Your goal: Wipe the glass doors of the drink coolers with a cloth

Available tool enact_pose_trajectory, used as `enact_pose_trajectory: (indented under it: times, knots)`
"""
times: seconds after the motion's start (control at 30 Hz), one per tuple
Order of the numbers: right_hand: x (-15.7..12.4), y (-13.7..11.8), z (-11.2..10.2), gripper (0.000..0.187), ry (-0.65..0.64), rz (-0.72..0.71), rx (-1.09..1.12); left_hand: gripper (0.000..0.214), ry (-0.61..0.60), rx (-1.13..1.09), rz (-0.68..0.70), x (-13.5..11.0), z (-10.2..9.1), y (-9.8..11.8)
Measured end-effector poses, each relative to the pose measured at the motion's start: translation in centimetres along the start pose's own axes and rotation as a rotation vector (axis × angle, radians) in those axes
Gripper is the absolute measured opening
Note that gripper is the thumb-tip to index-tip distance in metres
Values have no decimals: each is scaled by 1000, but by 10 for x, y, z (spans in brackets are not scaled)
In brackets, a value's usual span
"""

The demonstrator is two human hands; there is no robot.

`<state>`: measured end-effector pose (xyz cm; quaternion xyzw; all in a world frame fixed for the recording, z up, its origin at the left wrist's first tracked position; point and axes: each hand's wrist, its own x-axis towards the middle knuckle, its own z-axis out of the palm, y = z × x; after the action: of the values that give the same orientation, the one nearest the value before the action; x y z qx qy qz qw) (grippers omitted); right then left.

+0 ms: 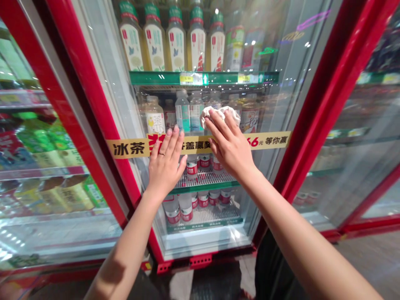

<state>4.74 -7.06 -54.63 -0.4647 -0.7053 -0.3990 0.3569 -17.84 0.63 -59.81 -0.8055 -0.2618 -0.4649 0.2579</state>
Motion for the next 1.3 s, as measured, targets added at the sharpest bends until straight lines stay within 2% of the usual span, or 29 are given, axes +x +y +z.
enact_pose_trajectory:
  times: [0.2,0.37,0.5,0.63,0.73,0.87,1.0,1.17,1.3]
  knots:
    - [11,-8,5,69,36,103,-2,92,-45,-3,1,-9,-5,-3]
    - [6,-15,6,70,-46,20,13,92,-58,26,9,-13,-6,-5]
    - [0,-14,4,72,-31,45,11,92,-50,41,21,-15,-6,-6]
    - [15,-20,7,70,25,98,9,90,-34,63,25,-17,-5,-5]
    - [28,-27,10,68,9,86,19,93,-45,51,27,-18,-5,-6]
    - [25,-30,10,69,-55,7,21,96,-64,26,19,-18,-5,-6]
    - [16,-26,7,74,-47,14,18,95,-61,19,9,-17,-6,-5]
    - [34,-31,8,79,8,77,36,100,-83,-4,9,-17,-8,-5]
    - [41,-38,9,79,-42,33,51,101,-96,-9,4,-18,-10,-5]
